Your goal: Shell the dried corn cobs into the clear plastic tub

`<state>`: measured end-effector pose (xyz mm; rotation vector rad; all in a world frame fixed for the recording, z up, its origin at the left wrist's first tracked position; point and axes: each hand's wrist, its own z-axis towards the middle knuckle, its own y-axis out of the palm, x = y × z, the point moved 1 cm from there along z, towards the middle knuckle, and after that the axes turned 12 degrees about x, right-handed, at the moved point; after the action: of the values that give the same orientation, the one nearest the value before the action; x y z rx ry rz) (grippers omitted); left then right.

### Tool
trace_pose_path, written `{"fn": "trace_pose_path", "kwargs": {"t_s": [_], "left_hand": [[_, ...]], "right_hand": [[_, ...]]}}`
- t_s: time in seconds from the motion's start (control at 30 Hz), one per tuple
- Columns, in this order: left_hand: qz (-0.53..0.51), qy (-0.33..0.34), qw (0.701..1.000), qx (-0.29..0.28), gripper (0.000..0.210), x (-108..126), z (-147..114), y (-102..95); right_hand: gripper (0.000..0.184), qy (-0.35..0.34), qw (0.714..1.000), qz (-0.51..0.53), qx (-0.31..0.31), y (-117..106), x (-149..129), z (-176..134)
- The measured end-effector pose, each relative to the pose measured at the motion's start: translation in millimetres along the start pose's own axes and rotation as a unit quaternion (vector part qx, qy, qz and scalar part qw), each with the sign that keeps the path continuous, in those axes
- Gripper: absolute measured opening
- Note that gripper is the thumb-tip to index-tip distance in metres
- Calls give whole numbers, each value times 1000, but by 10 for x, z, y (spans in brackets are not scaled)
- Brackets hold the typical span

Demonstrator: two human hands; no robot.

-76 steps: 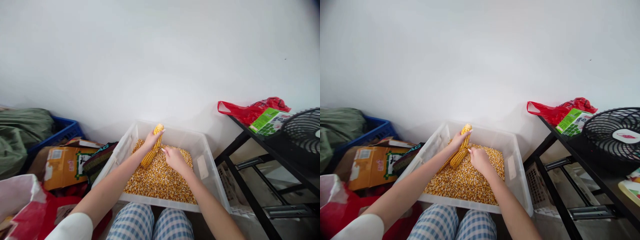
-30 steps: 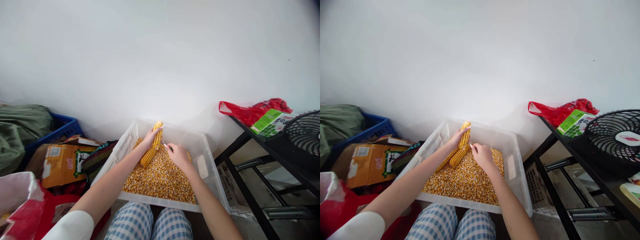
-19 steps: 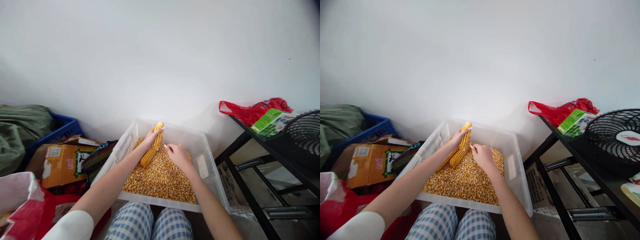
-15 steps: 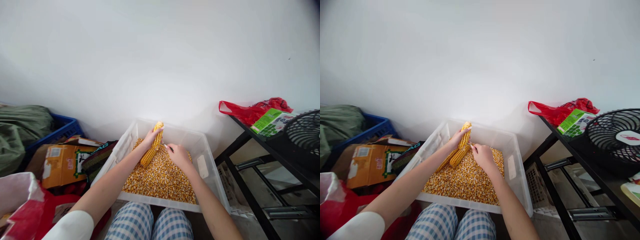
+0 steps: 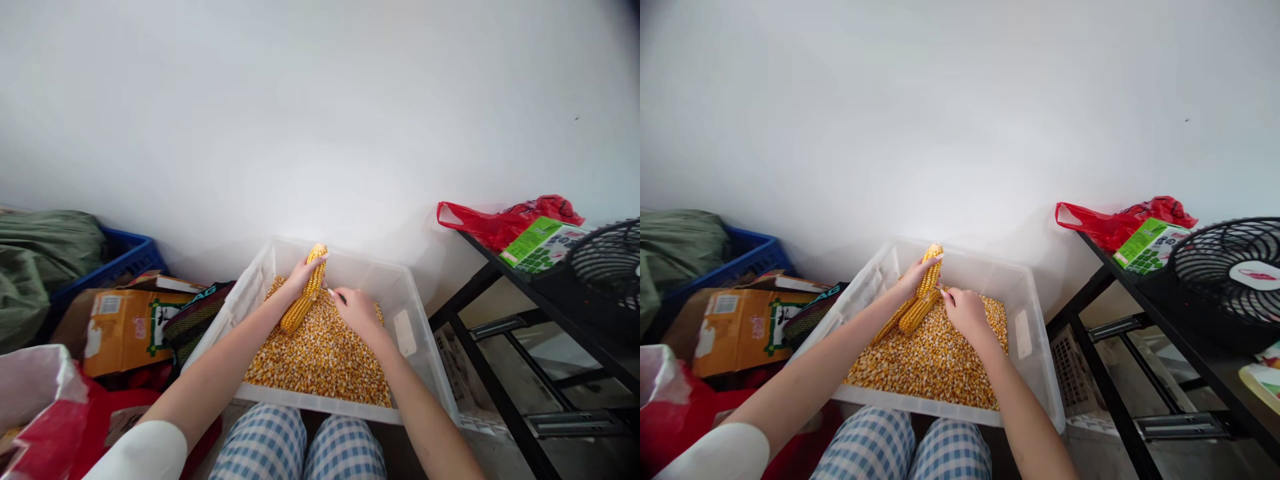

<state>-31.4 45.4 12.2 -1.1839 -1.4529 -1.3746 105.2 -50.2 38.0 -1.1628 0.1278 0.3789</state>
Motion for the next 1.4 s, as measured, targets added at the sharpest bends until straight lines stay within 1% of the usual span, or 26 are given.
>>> {"fn": "trace_pose_path", "kwargs": {"t_s": [0.23, 0.47, 0.6, 0.77, 0.87, 0.97, 1.07, 1.1, 1.2, 1.27, 1.3, 1.33, 1.4], "left_hand": [[9, 6, 1000, -8, 43, -5, -12, -8], [56, 31, 998, -27, 44, -6, -47, -5], [70, 33, 997, -14, 43, 17, -74, 5], [86, 44, 995, -29, 43, 24, -109, 25], [112, 54, 991, -43, 45, 21, -126, 31], [161, 98, 980, -57, 49, 59, -154, 36], [218, 182, 957, -50, 49, 123, -193, 38], [239, 209, 947, -55, 48, 135, -206, 40], [314, 266, 904, -113, 42, 110, -232, 52], [354, 277, 882, -141, 39, 62, -228, 59], [358, 276, 881, -140, 39, 43, -218, 60], [350, 270, 888, -129, 40, 32, -204, 59], [307, 243, 915, -96, 43, 32, -170, 52]], "right_hand": [[33, 7, 1000, 8, -12, -9, 0, 7], [33, -37, 998, 47, -10, 90, 59, 10], [33, -44, 996, 75, -10, 123, 66, 5], [32, -57, 995, 87, 7, 125, 48, -9], [34, -67, 991, 117, -16, 114, 75, -4], [35, -70, 986, 146, -50, 104, 128, 11], [36, -72, 983, 156, -61, 103, 172, 26], [35, -73, 982, 159, -66, 105, 182, 30], [31, -83, 980, 159, -88, 112, 201, 40], [29, -86, 979, 150, -104, 107, 213, 45], [29, -85, 980, 144, -111, 100, 221, 47], [30, -84, 979, 141, -119, 91, 228, 49], [31, -84, 977, 145, -132, 67, 240, 50]]}}
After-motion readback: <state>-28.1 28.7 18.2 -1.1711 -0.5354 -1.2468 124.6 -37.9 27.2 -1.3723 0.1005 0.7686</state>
